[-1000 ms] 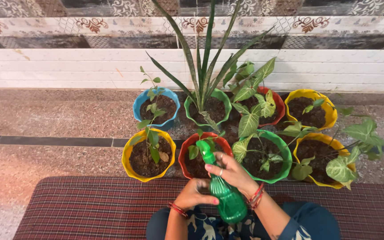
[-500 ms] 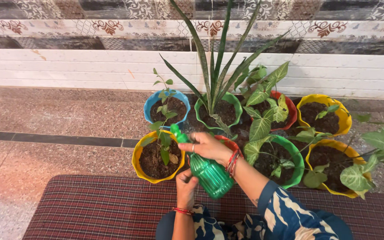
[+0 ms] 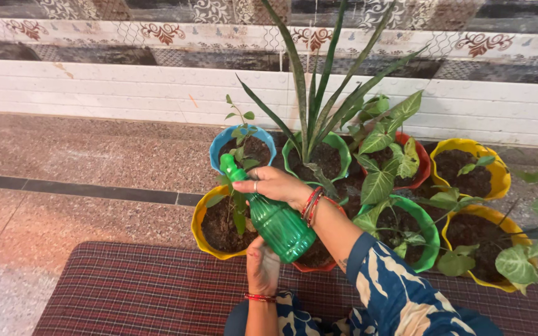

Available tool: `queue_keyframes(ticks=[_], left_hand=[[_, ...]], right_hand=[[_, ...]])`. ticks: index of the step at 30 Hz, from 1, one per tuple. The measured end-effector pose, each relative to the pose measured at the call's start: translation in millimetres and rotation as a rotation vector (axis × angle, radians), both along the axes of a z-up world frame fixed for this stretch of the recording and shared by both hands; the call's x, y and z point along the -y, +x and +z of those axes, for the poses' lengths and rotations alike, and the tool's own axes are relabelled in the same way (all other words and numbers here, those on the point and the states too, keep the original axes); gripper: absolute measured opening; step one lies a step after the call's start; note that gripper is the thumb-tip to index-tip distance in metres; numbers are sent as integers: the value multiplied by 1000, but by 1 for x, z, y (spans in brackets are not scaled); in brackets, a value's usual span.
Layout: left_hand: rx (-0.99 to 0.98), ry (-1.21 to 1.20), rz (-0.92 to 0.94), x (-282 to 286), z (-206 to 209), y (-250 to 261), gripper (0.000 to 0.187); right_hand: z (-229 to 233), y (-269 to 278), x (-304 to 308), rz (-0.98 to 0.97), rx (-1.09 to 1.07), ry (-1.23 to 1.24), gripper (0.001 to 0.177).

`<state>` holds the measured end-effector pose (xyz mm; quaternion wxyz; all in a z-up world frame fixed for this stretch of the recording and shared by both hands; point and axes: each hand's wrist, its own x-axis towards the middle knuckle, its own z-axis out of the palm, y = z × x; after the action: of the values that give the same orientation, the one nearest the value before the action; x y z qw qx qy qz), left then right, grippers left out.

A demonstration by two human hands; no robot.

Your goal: The person uses a green spray bottle to mist several potted plants arranged on a mat. They move the bottle from one pot to the next, spraying the leaves and soil of each plant in sequence.

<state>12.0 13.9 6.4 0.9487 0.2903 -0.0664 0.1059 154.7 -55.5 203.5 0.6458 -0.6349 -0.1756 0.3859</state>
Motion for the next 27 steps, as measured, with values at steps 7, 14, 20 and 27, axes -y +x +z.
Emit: queue_keyframes(ticks=[7,14,20,27], left_hand=[[-52,-103,22,0,-16,3,72],[6,-93,-91,-2,-36,3,71],[-50,-80,-81,2,-11,-2,72],[16,-45,-222,3,-19,-5,71]], right_hand=[[-44,6,28,-357,-177,98,36],[-45,-6,38,-244,-209,45,32],[-34,-25,14,68,-58,-22,31],[-46,-26,26,143,-107,-196,37]])
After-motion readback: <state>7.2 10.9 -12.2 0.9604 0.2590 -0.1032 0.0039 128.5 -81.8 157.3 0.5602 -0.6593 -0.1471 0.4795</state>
